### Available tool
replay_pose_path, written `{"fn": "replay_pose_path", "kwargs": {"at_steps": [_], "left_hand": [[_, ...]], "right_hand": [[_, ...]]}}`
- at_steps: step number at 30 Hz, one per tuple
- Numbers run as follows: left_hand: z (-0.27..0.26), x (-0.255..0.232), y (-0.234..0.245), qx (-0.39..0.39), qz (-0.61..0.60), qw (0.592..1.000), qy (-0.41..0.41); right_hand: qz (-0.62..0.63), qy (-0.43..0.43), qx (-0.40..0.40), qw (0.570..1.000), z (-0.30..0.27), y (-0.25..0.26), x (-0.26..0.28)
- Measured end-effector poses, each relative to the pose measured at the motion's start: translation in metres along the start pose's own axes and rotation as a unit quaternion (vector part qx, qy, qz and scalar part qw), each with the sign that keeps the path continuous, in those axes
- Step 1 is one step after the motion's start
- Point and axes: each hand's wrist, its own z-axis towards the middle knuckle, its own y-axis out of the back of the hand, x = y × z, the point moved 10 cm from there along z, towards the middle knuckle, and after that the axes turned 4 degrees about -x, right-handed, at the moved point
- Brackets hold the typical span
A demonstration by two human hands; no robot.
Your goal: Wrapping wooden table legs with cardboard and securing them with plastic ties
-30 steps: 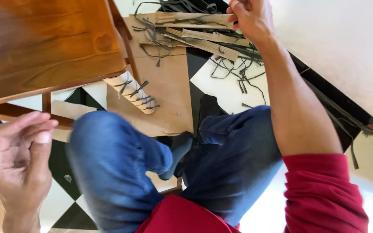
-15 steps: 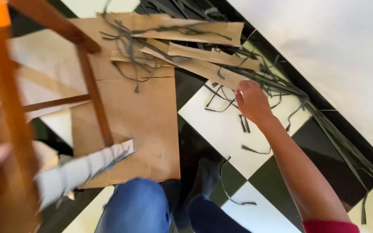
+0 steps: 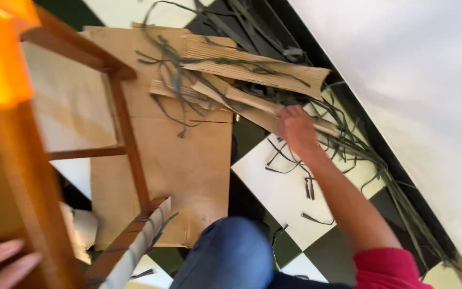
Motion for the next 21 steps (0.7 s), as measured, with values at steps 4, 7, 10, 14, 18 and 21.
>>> {"fn": "replay_pose_path", "kwargs": {"at_steps": [4,7,10,14,18,21], "left_hand": [[-0.055,-0.241,0.039,-0.079,0.098,0.933,-0.337],[-0.068,-0.295,0.061,-0.11,0.074,0.961,-0.244],[-0.066,-0.308,0.066,-0.107,0.077,0.954,-0.267],[-0.071,-0.304,0.063,-0.115,0.109,0.946,-0.283],[-0.076,-0.295,0.052,-0.122,0.15,0.947,-0.257],[-0.077,-0.277,0.047,-0.148,0.085,0.961,-0.217]], "right_hand": [[0.091,-0.063,0.02,0.994,0.007,0.044,-0.011],[0.095,-0.123,0.103,0.982,0.036,0.106,0.019],[0.158,-0.041,-0.01,0.987,0.053,0.134,0.038],[0.248,-0.007,-0.012,0.969,0.097,0.13,0.072],[0.297,0.0,0.053,0.954,0.138,0.102,0.105],[0.418,0.011,0.106,0.902,0.177,0.08,0.137]]}}
